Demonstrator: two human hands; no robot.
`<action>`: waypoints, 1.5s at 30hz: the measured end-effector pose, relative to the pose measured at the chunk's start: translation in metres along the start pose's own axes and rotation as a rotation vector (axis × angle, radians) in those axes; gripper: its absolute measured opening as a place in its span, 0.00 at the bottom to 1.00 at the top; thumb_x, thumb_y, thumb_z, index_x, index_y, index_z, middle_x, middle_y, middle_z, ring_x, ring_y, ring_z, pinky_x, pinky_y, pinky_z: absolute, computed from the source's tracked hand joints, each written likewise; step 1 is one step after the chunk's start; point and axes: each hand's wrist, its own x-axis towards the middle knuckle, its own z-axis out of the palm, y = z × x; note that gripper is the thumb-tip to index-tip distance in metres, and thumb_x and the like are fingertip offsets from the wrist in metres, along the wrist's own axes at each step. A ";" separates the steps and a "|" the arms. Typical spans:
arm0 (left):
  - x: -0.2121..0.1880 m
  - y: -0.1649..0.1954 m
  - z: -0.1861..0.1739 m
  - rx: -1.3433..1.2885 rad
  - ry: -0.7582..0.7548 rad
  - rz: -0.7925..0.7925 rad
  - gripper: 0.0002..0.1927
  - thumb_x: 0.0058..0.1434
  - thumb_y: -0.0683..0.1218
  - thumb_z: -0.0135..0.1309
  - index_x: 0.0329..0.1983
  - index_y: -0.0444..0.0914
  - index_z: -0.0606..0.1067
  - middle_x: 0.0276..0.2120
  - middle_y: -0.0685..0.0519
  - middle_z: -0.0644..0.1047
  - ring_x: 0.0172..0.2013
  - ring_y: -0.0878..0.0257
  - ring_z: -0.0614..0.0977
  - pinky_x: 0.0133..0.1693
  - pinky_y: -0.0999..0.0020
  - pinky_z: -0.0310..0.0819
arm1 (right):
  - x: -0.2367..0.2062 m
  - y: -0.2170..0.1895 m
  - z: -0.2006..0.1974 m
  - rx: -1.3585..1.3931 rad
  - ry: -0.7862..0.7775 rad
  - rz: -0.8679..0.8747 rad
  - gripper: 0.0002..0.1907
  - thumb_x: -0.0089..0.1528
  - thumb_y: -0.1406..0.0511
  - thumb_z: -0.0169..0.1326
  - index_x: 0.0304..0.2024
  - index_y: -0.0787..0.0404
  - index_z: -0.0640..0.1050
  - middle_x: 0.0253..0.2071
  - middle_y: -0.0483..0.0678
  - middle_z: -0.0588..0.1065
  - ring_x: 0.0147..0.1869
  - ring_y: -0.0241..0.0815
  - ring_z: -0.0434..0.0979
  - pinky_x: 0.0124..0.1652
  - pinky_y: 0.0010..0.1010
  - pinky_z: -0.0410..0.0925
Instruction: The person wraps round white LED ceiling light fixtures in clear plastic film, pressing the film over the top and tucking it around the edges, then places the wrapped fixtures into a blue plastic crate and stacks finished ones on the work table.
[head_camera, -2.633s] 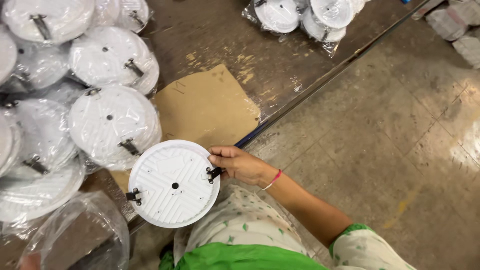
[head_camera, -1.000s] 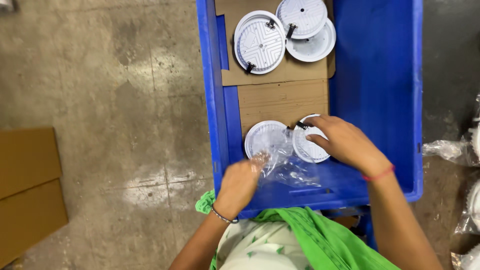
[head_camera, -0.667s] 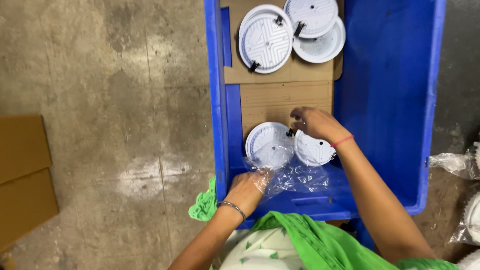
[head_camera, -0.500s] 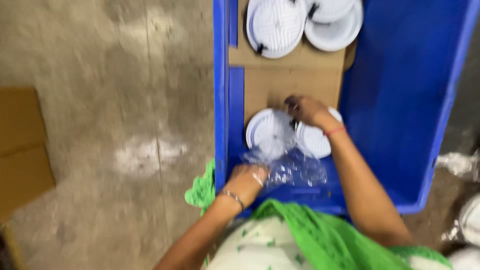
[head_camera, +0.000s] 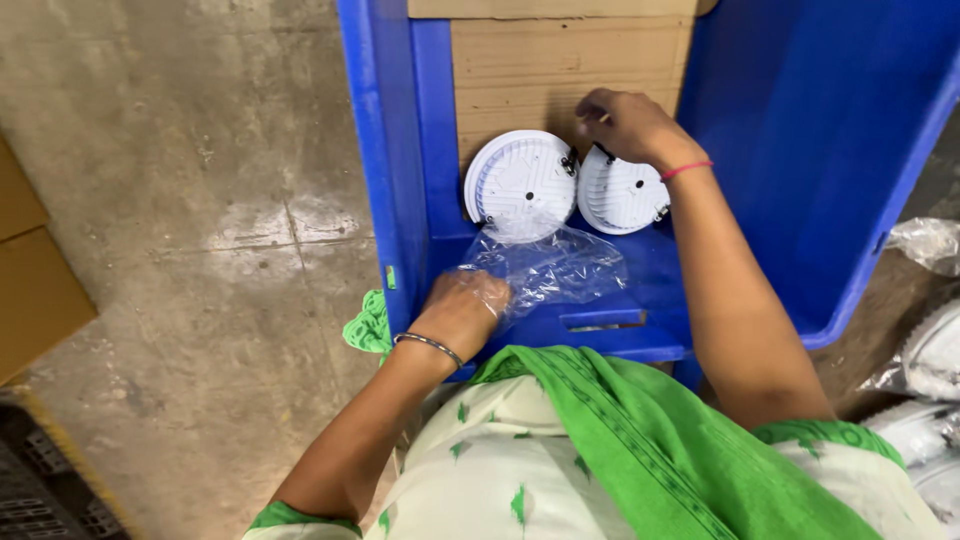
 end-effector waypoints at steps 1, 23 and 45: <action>0.001 0.000 -0.002 0.012 -0.047 -0.014 0.08 0.59 0.39 0.45 0.33 0.39 0.76 0.32 0.43 0.79 0.38 0.45 0.82 0.39 0.48 0.74 | 0.000 0.000 0.002 0.008 -0.006 -0.013 0.17 0.64 0.64 0.56 0.54 0.62 0.79 0.50 0.56 0.80 0.54 0.53 0.80 0.53 0.40 0.71; 0.011 0.003 -0.026 0.172 -0.219 -0.186 0.09 0.58 0.40 0.48 0.30 0.40 0.80 0.32 0.42 0.82 0.35 0.45 0.84 0.35 0.49 0.78 | -0.028 0.055 -0.045 0.118 0.168 0.287 0.18 0.60 0.75 0.56 0.52 0.62 0.81 0.49 0.53 0.81 0.54 0.45 0.81 0.53 0.33 0.72; 0.013 0.002 -0.031 0.088 -0.231 -0.207 0.11 0.59 0.42 0.46 0.31 0.40 0.80 0.34 0.40 0.81 0.37 0.43 0.83 0.38 0.47 0.77 | -0.030 0.038 -0.037 0.098 -0.050 0.285 0.31 0.50 0.68 0.69 0.57 0.58 0.78 0.55 0.51 0.79 0.59 0.48 0.79 0.59 0.36 0.71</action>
